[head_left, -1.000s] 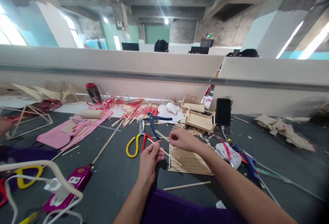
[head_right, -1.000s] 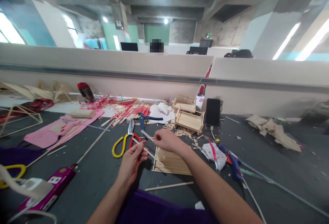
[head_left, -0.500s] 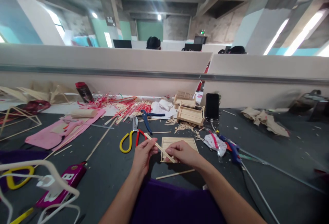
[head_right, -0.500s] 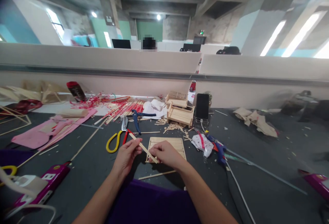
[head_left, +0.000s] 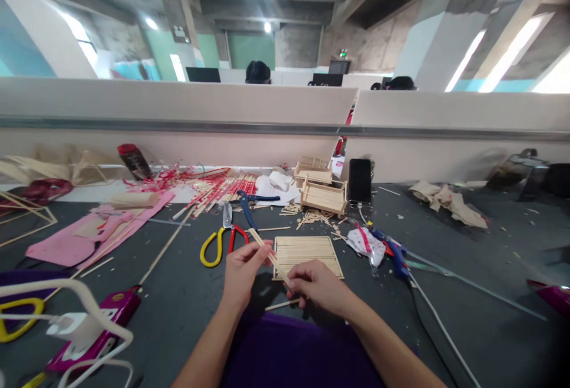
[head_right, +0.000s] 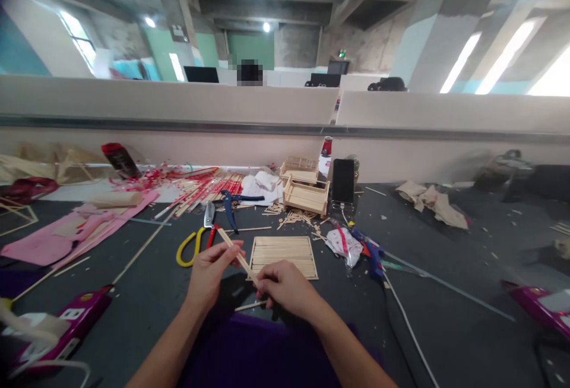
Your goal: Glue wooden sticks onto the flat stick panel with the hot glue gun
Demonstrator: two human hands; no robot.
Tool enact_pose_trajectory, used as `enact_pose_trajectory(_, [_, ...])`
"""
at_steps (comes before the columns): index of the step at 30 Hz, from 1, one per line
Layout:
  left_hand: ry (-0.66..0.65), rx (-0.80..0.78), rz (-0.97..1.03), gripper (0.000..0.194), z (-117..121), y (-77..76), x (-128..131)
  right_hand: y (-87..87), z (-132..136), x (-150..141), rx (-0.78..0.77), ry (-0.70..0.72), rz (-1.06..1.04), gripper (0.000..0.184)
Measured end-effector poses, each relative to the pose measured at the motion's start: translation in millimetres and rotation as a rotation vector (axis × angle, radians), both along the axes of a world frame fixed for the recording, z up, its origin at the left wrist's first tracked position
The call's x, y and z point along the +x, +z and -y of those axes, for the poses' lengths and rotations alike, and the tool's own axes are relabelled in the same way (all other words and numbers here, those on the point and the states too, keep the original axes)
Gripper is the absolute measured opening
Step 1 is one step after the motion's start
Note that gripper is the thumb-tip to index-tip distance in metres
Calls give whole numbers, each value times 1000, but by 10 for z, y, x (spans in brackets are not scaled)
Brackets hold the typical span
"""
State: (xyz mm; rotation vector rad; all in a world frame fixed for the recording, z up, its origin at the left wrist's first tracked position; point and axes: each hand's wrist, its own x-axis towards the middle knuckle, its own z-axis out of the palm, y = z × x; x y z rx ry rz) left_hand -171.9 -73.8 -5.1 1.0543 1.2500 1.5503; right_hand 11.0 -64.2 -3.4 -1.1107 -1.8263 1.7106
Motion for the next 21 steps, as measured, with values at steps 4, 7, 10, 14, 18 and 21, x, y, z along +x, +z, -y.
enact_pose_trajectory(4, [-127,67,-228,12,78,27,85,-100,119,59,173,-39,34,12])
enact_pose_trajectory(7, [-227,123,-360,6,100,37,149,-152,169,91,200,-73,-7,13])
enact_pose_trajectory(10, [-244,139,-378,4,96,48,179,-190,181,98,220,-75,-15,15])
enact_pose_trajectory(14, [-254,138,-383,5,91,61,184,-216,176,85,256,-76,6,13])
enact_pose_trajectory(18, [-261,114,-332,4,96,46,182,-212,183,72,333,-82,11,16])
enact_pose_trajectory(21, [-266,124,-347,5,100,33,181,-213,191,72,305,-85,3,15])
